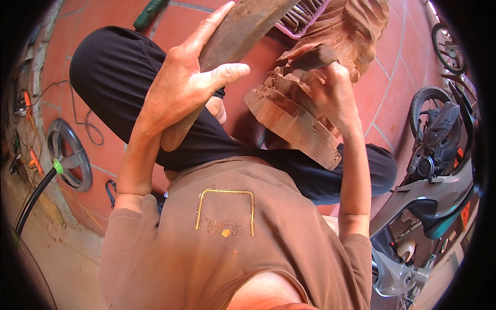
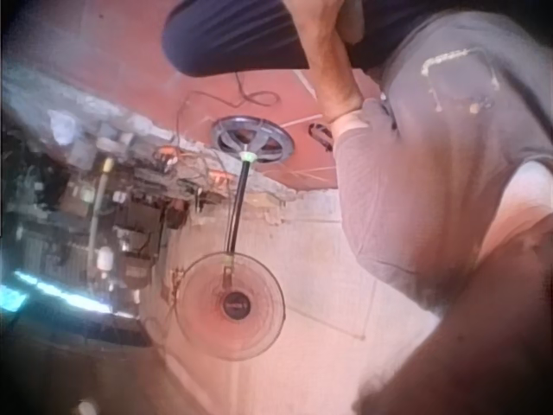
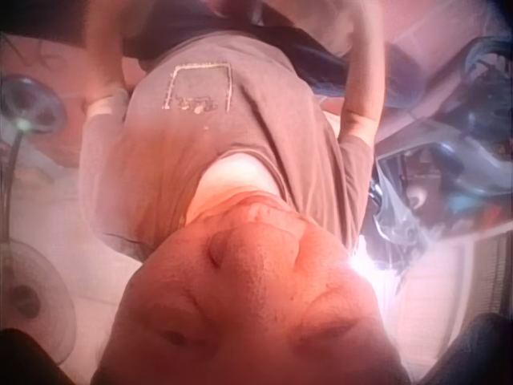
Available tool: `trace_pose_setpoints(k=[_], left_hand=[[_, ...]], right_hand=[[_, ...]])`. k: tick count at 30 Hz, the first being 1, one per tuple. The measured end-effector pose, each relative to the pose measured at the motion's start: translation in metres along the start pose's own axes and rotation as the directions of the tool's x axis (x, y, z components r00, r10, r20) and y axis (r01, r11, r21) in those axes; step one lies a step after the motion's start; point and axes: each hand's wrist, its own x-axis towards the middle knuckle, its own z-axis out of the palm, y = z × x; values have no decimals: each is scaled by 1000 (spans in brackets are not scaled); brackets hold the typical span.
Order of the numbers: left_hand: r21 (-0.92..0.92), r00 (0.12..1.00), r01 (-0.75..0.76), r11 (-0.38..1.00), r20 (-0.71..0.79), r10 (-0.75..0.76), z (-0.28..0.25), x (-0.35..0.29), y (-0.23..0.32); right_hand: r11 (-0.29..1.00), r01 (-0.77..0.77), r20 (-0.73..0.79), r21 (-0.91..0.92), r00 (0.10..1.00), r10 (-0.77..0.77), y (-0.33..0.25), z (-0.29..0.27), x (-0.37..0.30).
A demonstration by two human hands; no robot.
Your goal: The person sits cross-legged on the floor and carves a wooden block using a chisel and mallet. They repeatedly strike the chisel to shape the wood, occasionally adjusting their grip and the wood's orientation.
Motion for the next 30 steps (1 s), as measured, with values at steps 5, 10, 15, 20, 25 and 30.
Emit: trace_pose_setpoints(k=[5, 10, 15, 20, 25, 30], left_hand=[[-41, 999, 20, 999, -28, -21, 1, 1, -3], [-192, 986, 160, 968, -7, -164, 3, 4, 3], [-320, 942, 335, 887, 96, -321, -1, 10, 20], [-247, 957, 289, 925, 90, -275, 2, 15, 17], [-100, 994, 101, 990, 41, -97, 2, 20, 5], [-211, 971, 238, 948, 27, -238, 6, 18, 10]], right_hand=[[955, -181, 64, 237, 983, 171, -8, -6, 3], [919, -362, 155, 158, 928, 339, -12, -4, -3], [926, -334, 262, 175, 923, 283, -15, -8, 4], [986, -123, 308, 110, 948, 84, 7, 0, 8], [986, -166, 155, 22, 975, 161, 13, 7, 5], [899, -243, 71, 364, 970, 233, 2, -7, 8]])
